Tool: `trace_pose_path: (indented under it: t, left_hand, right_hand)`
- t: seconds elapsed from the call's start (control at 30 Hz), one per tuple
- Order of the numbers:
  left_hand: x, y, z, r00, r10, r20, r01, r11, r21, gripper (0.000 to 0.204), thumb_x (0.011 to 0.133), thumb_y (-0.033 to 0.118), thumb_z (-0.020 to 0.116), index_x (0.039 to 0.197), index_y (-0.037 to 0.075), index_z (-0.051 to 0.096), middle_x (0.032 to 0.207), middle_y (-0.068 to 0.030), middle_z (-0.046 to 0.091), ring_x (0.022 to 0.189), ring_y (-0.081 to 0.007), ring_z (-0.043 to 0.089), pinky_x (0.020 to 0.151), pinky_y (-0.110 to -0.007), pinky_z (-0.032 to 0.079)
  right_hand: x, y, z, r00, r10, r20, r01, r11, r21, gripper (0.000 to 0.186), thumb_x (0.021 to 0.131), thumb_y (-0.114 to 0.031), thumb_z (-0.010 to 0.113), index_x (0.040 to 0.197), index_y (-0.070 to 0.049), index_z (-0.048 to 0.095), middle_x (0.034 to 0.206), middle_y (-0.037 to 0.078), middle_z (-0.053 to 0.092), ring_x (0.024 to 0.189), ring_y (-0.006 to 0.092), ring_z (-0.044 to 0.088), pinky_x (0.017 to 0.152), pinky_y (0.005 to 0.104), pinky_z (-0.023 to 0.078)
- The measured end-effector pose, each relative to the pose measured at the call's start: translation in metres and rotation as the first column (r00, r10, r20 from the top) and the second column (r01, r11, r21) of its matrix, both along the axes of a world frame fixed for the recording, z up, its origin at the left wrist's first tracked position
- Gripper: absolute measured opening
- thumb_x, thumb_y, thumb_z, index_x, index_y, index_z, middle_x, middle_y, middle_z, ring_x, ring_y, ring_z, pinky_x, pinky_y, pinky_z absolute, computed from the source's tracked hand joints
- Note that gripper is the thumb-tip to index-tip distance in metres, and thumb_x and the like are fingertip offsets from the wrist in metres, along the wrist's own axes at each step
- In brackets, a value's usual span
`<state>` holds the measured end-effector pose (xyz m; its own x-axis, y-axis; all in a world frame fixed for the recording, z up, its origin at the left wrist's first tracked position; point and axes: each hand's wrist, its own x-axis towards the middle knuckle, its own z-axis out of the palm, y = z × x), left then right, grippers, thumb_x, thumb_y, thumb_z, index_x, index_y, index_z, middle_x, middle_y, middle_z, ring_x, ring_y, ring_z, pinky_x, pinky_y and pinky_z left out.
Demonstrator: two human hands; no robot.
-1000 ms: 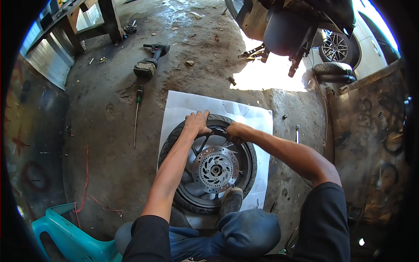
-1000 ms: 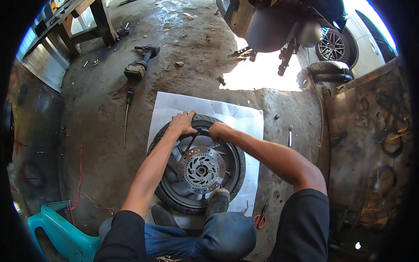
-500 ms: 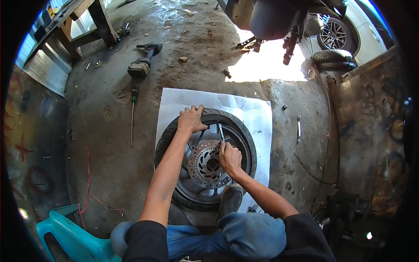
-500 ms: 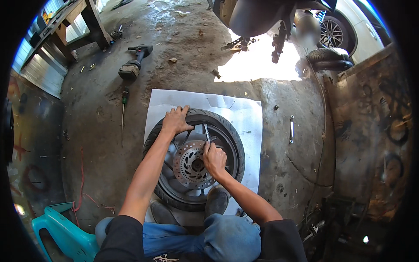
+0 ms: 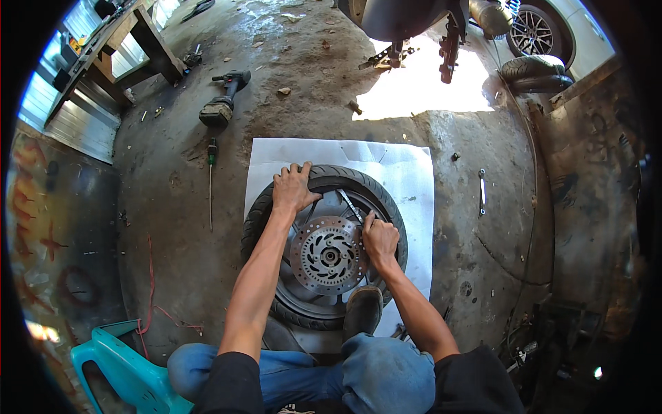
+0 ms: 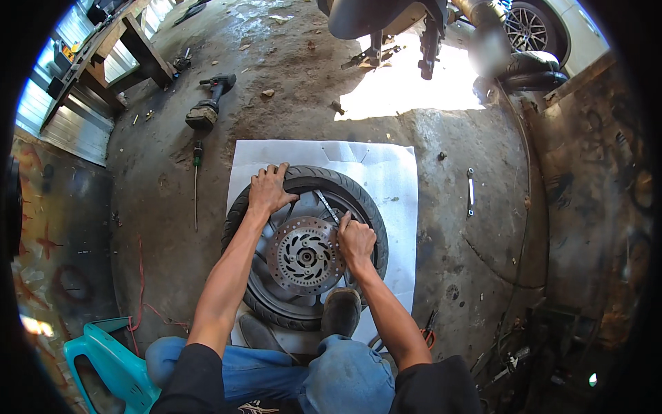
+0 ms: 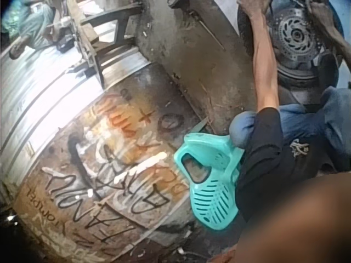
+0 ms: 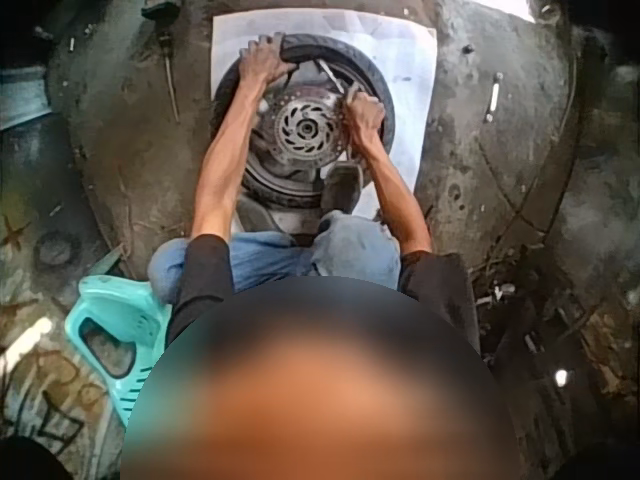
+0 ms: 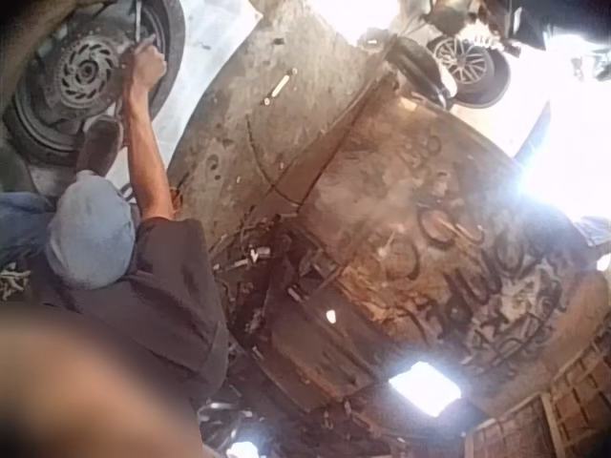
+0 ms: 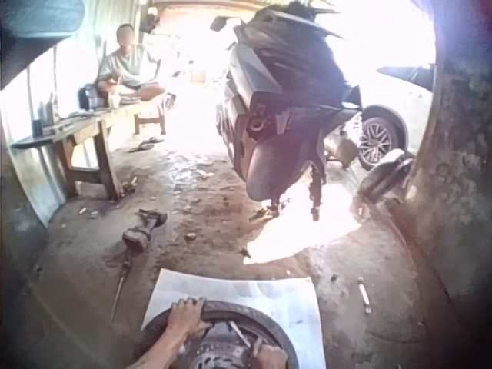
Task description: Prying a tire from a motorcycle rim using a tire iron tool.
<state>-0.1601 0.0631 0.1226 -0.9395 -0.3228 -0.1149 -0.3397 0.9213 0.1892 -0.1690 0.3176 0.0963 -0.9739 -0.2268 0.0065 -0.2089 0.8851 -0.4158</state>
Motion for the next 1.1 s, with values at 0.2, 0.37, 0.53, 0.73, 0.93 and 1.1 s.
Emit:
trace_pose_path:
  t: [0.2, 0.37, 0.53, 0.73, 0.93, 1.1]
  left_hand:
    - [0.002, 0.006, 0.001, 1.000, -0.008, 0.002, 0.008, 0.999, -0.040, 0.097, 0.067, 0.052, 0.090, 0.148, 0.015, 0.051, 0.127, -0.0166, 0.063, 0.116, -0.0382, 0.061, 0.093, -0.053, 0.049]
    - [0.007, -0.002, -0.013, 1.000, -0.029, -0.011, 0.029, 0.999, -0.026, 0.098, 0.071, 0.056, 0.087, 0.151, 0.015, 0.048, 0.131, -0.0171, 0.061, 0.118, -0.0376, 0.060, 0.095, -0.052, 0.049]
    - [0.008, -0.041, -0.010, 0.994, -0.111, 0.017, 0.106, 0.980, 0.167, 0.092, 0.084, 0.066, 0.072, 0.153, 0.011, 0.047, 0.145, -0.0197, 0.057, 0.134, -0.0385, 0.054, 0.111, -0.046, 0.045]
    - [0.051, -0.113, -0.029, 0.981, 0.138, 0.133, -0.187, 0.529, 0.828, 0.081, 0.101, 0.070, 0.046, 0.144, 0.003, 0.058, 0.143, -0.0200, 0.061, 0.136, -0.0302, 0.056, 0.114, -0.037, 0.039]
    - [0.059, -0.104, -0.050, 0.947, 0.241, 0.214, -0.317, 0.572, 0.756, 0.087, 0.100, 0.076, 0.039, 0.144, 0.002, 0.058, 0.139, -0.0235, 0.063, 0.135, -0.0294, 0.056, 0.113, -0.037, 0.039]
    - [0.064, -0.097, -0.046, 0.926, 0.338, 0.167, -0.354, 0.628, 0.693, 0.092, 0.099, 0.079, 0.034, 0.142, 0.002, 0.058, 0.133, -0.0266, 0.066, 0.133, -0.0347, 0.058, 0.111, -0.040, 0.041]
  right_hand:
    - [-0.002, 0.013, -0.028, 0.992, 0.039, -0.124, -0.048, 0.996, -0.069, 0.061, 0.104, -0.032, 0.050, 0.057, 0.002, 0.067, 0.059, 0.025, 0.063, 0.052, 0.0419, 0.065, 0.053, 0.0508, 0.053]
    - [-0.005, 0.017, -0.021, 0.981, 0.147, -0.126, -0.163, 0.977, -0.134, 0.058, 0.104, -0.030, 0.053, 0.056, 0.000, 0.063, 0.056, 0.021, 0.061, 0.050, 0.0387, 0.062, 0.052, 0.0488, 0.049]
    - [-0.009, 0.086, -0.026, 0.999, -0.026, 0.021, 0.030, 0.979, -0.199, 0.055, 0.105, -0.031, 0.055, 0.062, 0.003, 0.063, 0.061, 0.024, 0.061, 0.052, 0.0396, 0.059, 0.054, 0.0478, 0.044]
    - [0.004, 0.178, -0.050, 0.950, -0.307, 0.057, 0.311, 0.945, -0.102, 0.065, 0.108, -0.039, 0.048, 0.067, 0.007, 0.065, 0.057, 0.025, 0.057, 0.048, 0.0417, 0.055, 0.055, 0.0513, 0.043]
    - [0.008, 0.080, 0.019, 0.964, -0.248, -0.092, 0.198, 0.907, -0.373, 0.024, 0.101, -0.014, 0.055, 0.116, 0.002, 0.066, 0.111, 0.022, 0.061, 0.107, 0.0395, 0.058, 0.094, 0.0480, 0.046]
    - [0.038, -0.087, 0.045, 0.898, 0.425, -0.115, -0.432, 0.797, -0.422, 0.026, 0.093, -0.020, 0.069, 0.109, 0.000, 0.071, 0.103, 0.018, 0.068, 0.103, 0.0378, 0.063, 0.094, 0.0473, 0.049]
